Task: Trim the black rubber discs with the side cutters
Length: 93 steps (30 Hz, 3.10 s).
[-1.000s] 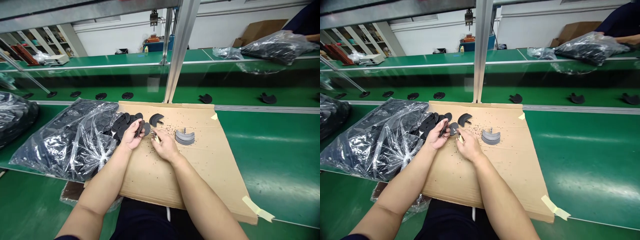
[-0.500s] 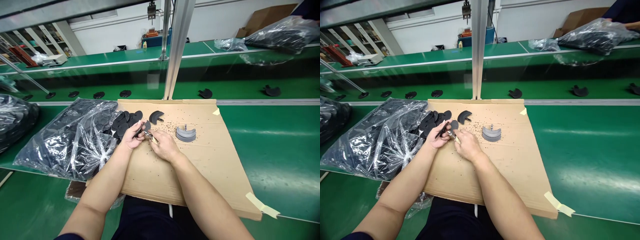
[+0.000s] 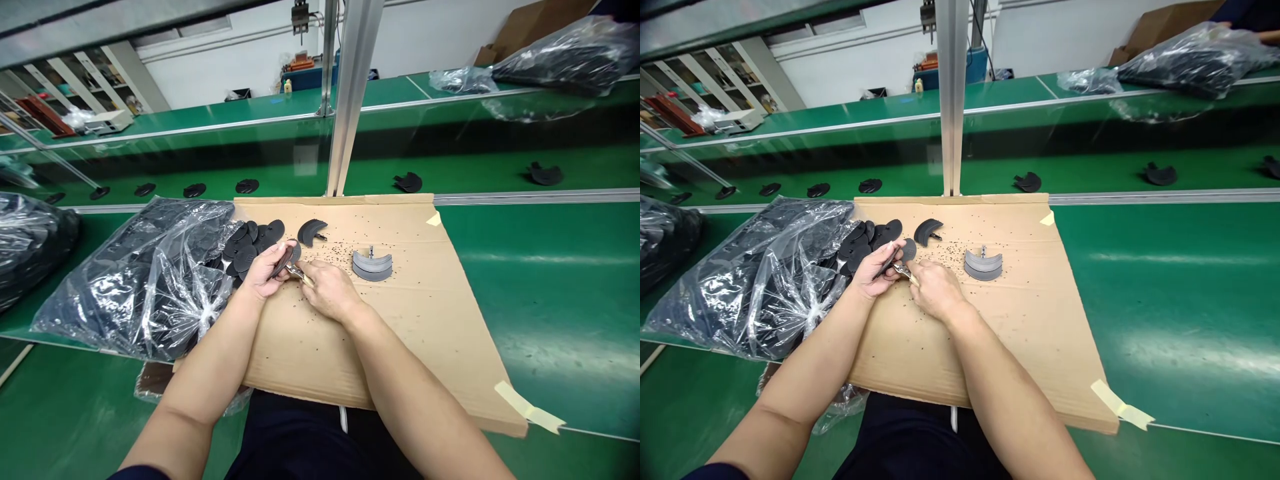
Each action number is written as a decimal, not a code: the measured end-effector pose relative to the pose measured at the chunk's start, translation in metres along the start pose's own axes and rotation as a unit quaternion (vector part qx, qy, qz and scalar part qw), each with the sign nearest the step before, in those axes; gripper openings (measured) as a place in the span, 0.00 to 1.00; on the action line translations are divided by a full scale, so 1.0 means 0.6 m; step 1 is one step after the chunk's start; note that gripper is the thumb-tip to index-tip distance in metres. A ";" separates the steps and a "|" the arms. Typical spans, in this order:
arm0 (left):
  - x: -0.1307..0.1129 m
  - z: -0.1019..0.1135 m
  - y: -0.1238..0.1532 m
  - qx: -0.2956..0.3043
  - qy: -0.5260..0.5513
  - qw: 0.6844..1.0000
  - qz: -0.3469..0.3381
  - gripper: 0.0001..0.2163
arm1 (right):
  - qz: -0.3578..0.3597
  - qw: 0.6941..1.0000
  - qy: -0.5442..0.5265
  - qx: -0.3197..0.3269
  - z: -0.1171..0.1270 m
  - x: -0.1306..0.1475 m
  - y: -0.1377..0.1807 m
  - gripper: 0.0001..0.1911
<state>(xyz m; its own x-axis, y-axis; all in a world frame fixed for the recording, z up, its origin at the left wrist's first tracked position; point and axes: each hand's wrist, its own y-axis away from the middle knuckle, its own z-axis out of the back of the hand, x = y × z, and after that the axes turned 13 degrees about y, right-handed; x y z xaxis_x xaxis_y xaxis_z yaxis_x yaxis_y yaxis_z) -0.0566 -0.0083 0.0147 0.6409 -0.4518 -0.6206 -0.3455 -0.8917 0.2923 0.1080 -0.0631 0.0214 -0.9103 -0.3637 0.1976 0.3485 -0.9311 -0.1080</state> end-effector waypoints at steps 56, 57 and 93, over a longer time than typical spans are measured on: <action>0.032 -0.024 0.000 -0.006 0.007 0.989 -0.145 0.20 | -0.131 0.865 -0.443 -0.193 -0.036 -0.027 -0.045 0.12; 0.034 -0.025 0.002 0.001 -0.004 0.989 -0.147 0.20 | -0.137 0.868 -0.432 -0.204 -0.034 -0.027 -0.044 0.12; 0.024 -0.009 -0.007 0.024 0.023 0.999 -0.029 0.16 | -0.011 0.898 -0.363 -0.250 -0.022 -0.018 -0.034 0.13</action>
<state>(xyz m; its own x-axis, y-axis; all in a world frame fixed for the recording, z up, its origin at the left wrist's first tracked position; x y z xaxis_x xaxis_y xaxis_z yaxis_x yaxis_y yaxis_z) -0.0421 -0.0115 0.0084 0.6911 -0.4016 -0.6009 -0.3388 -0.9144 0.2215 0.1081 -0.0399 0.0082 -0.4674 -0.4373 0.7683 0.0235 -0.8749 -0.4837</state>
